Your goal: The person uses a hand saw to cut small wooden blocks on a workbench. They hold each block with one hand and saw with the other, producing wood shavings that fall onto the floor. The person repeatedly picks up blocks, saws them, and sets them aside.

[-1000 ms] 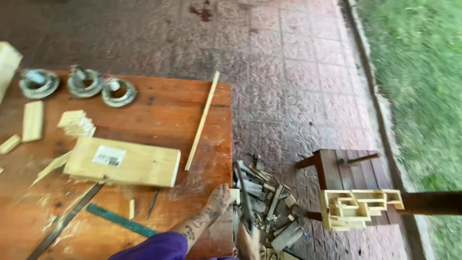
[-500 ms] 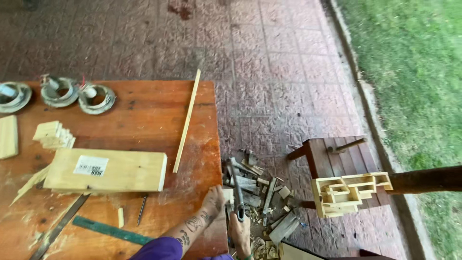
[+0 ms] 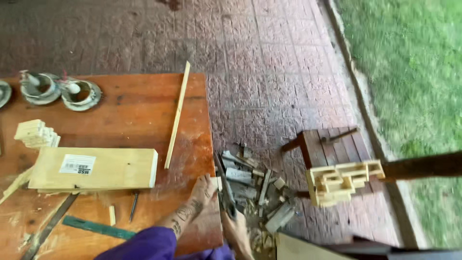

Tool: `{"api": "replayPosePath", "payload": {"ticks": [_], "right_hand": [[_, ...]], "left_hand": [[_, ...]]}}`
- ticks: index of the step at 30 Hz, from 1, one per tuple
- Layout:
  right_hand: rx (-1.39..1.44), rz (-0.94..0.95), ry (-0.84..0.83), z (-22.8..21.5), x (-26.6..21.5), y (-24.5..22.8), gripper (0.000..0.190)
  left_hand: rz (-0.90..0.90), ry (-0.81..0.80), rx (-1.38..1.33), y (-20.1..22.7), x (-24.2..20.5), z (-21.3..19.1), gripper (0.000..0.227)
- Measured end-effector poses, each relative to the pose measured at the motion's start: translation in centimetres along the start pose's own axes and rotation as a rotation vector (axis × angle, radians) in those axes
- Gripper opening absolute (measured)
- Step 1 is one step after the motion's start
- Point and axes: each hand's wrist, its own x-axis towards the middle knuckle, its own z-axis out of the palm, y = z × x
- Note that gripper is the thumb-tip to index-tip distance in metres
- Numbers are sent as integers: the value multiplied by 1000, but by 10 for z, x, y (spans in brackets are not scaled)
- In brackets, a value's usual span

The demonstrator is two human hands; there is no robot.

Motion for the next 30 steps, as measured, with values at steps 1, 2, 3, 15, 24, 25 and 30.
{"api": "replayPosePath", "payload": {"ticks": [1, 2, 3, 15, 24, 25, 30], "right_hand": [[100, -53, 9, -7, 0, 21, 25], [191, -88, 9, -11, -9, 49, 23], [192, -53, -2, -6, -24, 52, 23], [276, -131, 12, -16, -49, 70, 27], [229, -323, 67, -8, -31, 39, 22], [308, -278, 43, -26, -64, 42, 25], [602, -202, 88, 4, -16, 72, 26]], "left_hand": [[41, -9, -25, 1, 4, 11, 25], [80, -39, -61, 8, -8, 25, 40], [94, -70, -72, 15, -32, -7, 40], [-149, 367, -267, -6, -55, -74, 20], [-395, -60, -47, 4, -42, -137, 34], [-232, 52, -199, -11, -44, -128, 27], [118, 79, -207, -17, -39, -26, 51]]}}
